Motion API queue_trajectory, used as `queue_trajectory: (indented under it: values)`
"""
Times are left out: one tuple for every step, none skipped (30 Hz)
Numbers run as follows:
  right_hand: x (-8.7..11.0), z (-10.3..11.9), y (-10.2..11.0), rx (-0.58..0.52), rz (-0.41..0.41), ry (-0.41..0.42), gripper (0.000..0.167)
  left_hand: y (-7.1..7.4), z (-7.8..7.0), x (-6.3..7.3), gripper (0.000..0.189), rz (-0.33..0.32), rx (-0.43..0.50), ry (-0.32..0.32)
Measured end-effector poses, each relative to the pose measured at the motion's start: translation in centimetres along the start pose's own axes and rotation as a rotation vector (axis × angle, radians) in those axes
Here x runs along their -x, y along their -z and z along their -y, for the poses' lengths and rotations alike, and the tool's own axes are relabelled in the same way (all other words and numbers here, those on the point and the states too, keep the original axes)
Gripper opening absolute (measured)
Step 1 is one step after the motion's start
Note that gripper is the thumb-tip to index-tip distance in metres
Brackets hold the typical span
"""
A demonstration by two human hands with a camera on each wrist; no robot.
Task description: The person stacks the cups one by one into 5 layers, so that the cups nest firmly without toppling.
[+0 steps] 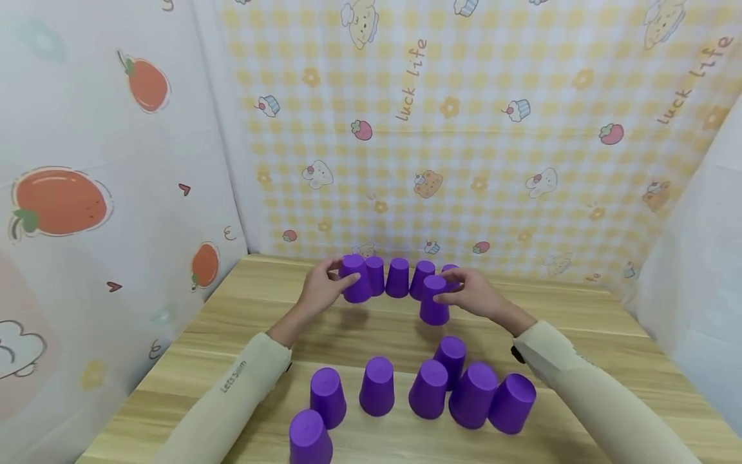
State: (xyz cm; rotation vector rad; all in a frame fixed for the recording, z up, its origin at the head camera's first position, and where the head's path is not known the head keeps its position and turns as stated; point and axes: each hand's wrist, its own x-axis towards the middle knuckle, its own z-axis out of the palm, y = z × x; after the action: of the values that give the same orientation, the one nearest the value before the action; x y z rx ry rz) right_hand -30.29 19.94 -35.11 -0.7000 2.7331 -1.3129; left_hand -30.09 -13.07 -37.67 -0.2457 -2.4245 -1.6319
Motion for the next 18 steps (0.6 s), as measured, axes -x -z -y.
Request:
queue_trajectory:
  values:
    - [-0.2, 0.2, 0.0, -0.008, 0.006, -0.022, 0.047, -0.1, -0.1, -0.3, 0.050, -0.002, 0.009, -0.002]
    - [-0.4, 0.4, 0.0, -0.021, 0.013, -0.041, 0.049, -0.2, -0.3, -0.6, 0.049, 0.000, 0.019, -0.007]
    - [-0.6, 0.7, 0.0, -0.031, 0.016, -0.054, 0.050, -0.3, -0.5, -0.9, 0.050, 0.001, 0.018, -0.011]
    - [-0.9, 0.9, -0.1, -0.041, 0.012, -0.058, 0.051, -0.1, -0.7, -1.2, 0.051, -0.003, 0.008, -0.013]
    - [-1.2, 1.2, -0.3, -0.041, 0.005, -0.052, 0.052, 0.1, -0.9, -1.4, 0.052, -0.004, -0.004, -0.013]
    - [-1.5, 1.4, -0.4, -0.045, -0.007, -0.053, 0.052, 0.2, -1.2, -1.7, 0.054, -0.004, -0.020, -0.015]
    - [-1.7, 1.5, -0.5, -0.041, -0.024, -0.057, 0.052, 0.3, -1.4, -2.0, 0.055, -0.002, -0.035, -0.021]
    - [-1.9, 1.6, -0.6, -0.036, -0.039, -0.055, 0.051, 0.4, -1.6, -2.3, 0.055, 0.001, -0.045, -0.028]
    - [-2.1, 1.7, -0.7, -0.034, -0.050, -0.056, 0.051, 0.5, -1.7, -2.6, 0.056, 0.004, -0.057, -0.032]
    - [-2.2, 1.8, -0.8, -0.031, -0.057, -0.061, 0.051, 0.5, -1.9, -2.9, 0.056, 0.005, -0.063, -0.033]
    - [-2.3, 1.9, -0.9, -0.026, -0.060, -0.067, 0.051, 0.5, -2.0, -3.1, 0.056, 0.004, -0.073, -0.035]
    - [-2.3, 2.1, -1.0, -0.026, -0.061, -0.071, 0.051, 0.6, -2.1, -3.4, 0.055, 0.001, -0.083, -0.041]
    - [-2.4, 2.2, -1.1, -0.024, -0.058, -0.068, 0.053, 0.6, -2.1, -3.6, 0.055, -0.004, -0.093, -0.047]
    - [-2.5, 2.3, -1.1, -0.024, -0.059, -0.071, 0.054, 0.5, -2.1, -3.8, 0.055, -0.010, -0.101, -0.051]
    - [-2.6, 2.4, -1.2, -0.019, -0.061, -0.074, 0.055, 0.5, -2.1, -4.0, 0.055, -0.018, -0.109, -0.054]
    - [-2.7, 2.4, -1.2, -0.014, -0.065, -0.079, 0.056, 0.4, -2.0, -4.2, 0.055, -0.023, -0.118, -0.057]
    - [-2.8, 2.5, -1.3, -0.009, -0.068, -0.082, 0.057, 0.4, -1.9, -4.3, 0.055, -0.026, -0.126, -0.059]
    - [-2.9, 2.6, -1.3, -0.005, -0.065, -0.087, 0.058, 0.3, -1.7, -4.4, 0.055, -0.024, -0.132, -0.053]
